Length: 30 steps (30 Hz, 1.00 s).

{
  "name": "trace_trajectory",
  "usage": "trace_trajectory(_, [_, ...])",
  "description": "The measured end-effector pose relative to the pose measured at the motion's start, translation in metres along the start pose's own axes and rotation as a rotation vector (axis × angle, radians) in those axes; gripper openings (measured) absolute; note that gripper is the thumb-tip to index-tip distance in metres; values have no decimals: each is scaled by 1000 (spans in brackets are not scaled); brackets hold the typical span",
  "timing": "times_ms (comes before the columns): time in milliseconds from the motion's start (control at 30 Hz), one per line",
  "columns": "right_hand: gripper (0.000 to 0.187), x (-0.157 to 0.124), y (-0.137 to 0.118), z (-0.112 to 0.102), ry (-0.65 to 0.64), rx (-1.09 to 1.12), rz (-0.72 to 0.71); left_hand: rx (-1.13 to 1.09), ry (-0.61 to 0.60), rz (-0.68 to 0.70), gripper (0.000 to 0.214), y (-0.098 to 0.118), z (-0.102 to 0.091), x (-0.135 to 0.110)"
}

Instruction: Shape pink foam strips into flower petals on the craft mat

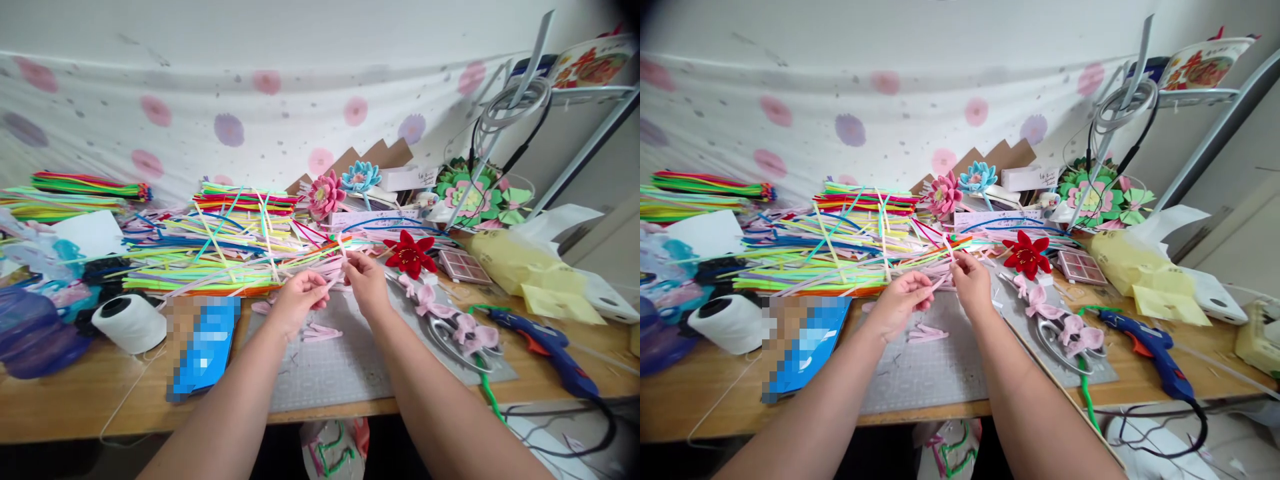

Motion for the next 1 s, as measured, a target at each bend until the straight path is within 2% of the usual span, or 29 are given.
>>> trace_trajectory(67, [25,0,-1,-3,33,-97,-57,-31,88,55,19,3,-6,3])
trace_trajectory(167, [18,-5,-6,1,11,-262,-167,-65,209,123,20,6,-14,7])
trace_trajectory(333, [25,-16,-11,15,-89,-493,-309,-73,325,149,29,6,-23,9])
trace_trajectory(567, [21,-20,-13,20,-203,-647,-377,21,383,149,19,6,-27,6])
trace_trajectory(700, [27,-23,-14,24,-307,-722,-397,44,394,150,15,7,-27,6])
trace_trajectory(833, [19,-21,-9,25,-339,-739,-365,54,402,153,14,6,-29,7])
trace_trajectory(1000, [30,-14,0,25,-336,-692,-295,71,383,161,10,8,-28,8])
Point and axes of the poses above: each hand's wrist, its own x-axis towards the middle knuckle, its own z-axis out of the palm, y = z × x, the point moved 5 cm from there along x, towards the middle knuckle, and after that the axes turned 11 degrees about z, right-handed, at the moved point
